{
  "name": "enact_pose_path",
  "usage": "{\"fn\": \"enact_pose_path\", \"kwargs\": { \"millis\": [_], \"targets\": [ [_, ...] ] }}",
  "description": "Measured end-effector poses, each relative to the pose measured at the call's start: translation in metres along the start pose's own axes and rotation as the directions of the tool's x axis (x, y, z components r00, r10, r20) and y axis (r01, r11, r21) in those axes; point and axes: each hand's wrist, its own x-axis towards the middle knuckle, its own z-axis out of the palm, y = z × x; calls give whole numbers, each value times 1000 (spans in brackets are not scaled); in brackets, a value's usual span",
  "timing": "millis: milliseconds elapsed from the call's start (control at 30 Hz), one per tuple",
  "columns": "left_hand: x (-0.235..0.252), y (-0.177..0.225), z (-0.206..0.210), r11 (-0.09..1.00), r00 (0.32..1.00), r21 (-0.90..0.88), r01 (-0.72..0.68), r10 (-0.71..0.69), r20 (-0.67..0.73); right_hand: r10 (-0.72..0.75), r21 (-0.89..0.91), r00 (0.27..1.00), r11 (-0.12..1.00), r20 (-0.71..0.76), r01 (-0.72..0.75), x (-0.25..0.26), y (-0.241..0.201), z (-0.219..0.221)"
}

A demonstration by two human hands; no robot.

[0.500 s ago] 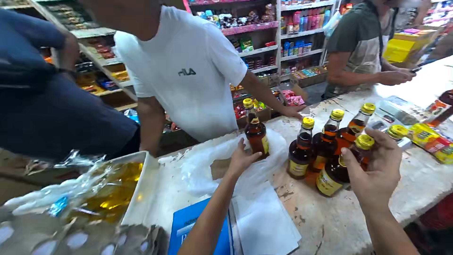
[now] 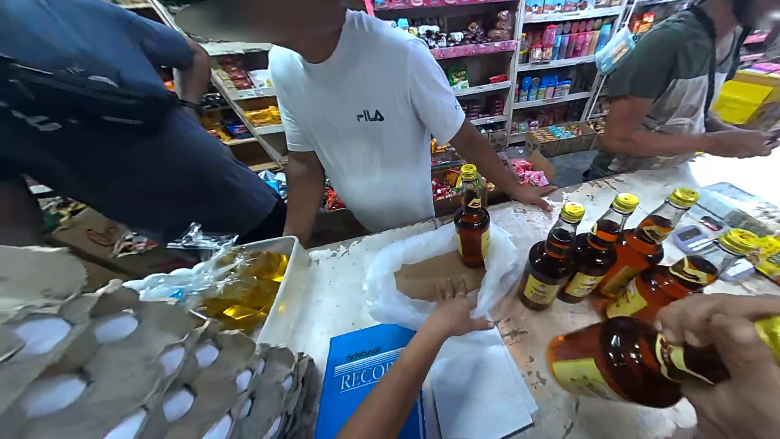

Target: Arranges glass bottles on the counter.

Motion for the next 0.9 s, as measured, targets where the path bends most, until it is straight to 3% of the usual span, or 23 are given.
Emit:
{"fn": "enact_pose_path", "kwargs": {
  "millis": [67,200,267,367,433,500,533,600,700,800,900],
  "targets": [
    [3,0,5,1000,999,3,-2,2,-39,-40,75,997,997,72,35,17,-15,33],
    [-17,-9,0,981,983,-153,-121,97,-156,-322,106,944,943,69,314,38,14,135],
    [-45,-17,-27,922,961,-326,-210,133,-243,-429,107,902,900,44,423,46,34,185],
    [-92,-31,-89,871,967,-476,-120,-6,-254,-483,99,876,871,-9,481,57,67,242],
    [-110,-39,-119,781,921,-620,-70,-188,-340,-451,56,892,891,-6,451,66,93,268],
    [-107,-43,-133,621,862,-775,-115,-325,-389,-392,-41,920,919,14,393,74,120,287],
    [-99,-42,-136,536,850,-827,-169,-345,-397,-363,-97,932,927,18,363,77,134,295],
    [-79,-42,-133,437,879,-853,-283,-238,-414,-296,-200,955,935,18,294,81,161,306],
    [-45,-46,-116,514,831,-708,-485,18,-556,-144,-283,988,947,49,152,81,177,313],
    [-25,-39,-102,542,769,-655,-527,-24,-639,-26,-287,999,957,45,38,88,166,312],
    [-19,-25,-94,548,708,-616,-566,-59,-704,-99,-241,994,965,41,107,104,153,297]
  ]
}}
